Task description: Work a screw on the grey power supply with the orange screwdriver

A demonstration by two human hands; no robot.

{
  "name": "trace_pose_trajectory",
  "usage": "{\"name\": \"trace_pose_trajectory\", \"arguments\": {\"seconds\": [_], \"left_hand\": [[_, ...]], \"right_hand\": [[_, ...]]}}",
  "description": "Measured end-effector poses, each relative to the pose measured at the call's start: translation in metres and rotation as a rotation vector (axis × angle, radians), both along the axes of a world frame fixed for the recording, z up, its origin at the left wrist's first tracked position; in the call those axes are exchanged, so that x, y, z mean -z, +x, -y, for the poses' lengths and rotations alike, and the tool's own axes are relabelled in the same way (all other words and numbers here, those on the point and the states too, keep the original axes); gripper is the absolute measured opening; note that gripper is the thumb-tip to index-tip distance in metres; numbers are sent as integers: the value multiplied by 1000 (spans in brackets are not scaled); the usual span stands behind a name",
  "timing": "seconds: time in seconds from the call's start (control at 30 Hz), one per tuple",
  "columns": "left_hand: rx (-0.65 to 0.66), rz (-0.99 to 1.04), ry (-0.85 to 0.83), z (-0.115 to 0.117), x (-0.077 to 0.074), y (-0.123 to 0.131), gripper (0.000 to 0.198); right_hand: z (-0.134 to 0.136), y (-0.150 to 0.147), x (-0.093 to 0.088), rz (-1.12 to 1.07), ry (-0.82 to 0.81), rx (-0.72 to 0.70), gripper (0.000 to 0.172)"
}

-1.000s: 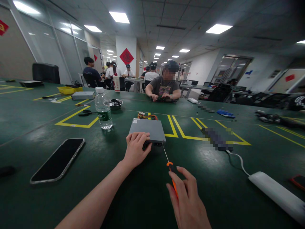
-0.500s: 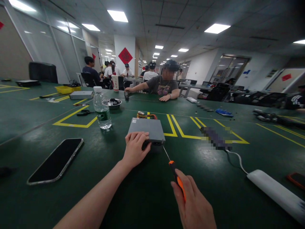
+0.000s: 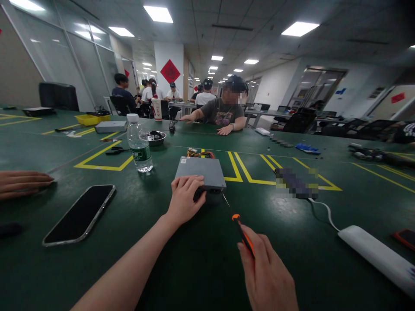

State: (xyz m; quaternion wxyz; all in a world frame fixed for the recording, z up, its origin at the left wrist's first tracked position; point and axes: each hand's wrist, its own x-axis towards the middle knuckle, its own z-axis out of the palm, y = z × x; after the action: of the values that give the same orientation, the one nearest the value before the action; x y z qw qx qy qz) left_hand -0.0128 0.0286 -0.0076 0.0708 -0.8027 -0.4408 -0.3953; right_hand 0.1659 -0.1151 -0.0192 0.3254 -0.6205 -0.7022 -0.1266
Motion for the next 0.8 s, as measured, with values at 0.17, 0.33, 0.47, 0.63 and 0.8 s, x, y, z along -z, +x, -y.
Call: {"name": "trace_pose_trajectory", "arguments": {"seconds": [0.17,0.33,0.47,0.63,0.8], "left_hand": [[-1,-42,-17,3,0,0,27],[0,-92,-14,4,0,0,36],[-18,-119,10,4,-2,-1,35],[-80,-151,31,7,-3,-1,36],[-82,-159,6,10,-2,-1,36]], "right_hand": [[-1,-18,2,140,216,-26,34],[-1,-11,-8,149,207,-27,28],[-2,-11,-14,115,158,-7,35],[-1,-19,-8,193,189,-80,32],[-1,-13,-11,91,179,-50,28]]}}
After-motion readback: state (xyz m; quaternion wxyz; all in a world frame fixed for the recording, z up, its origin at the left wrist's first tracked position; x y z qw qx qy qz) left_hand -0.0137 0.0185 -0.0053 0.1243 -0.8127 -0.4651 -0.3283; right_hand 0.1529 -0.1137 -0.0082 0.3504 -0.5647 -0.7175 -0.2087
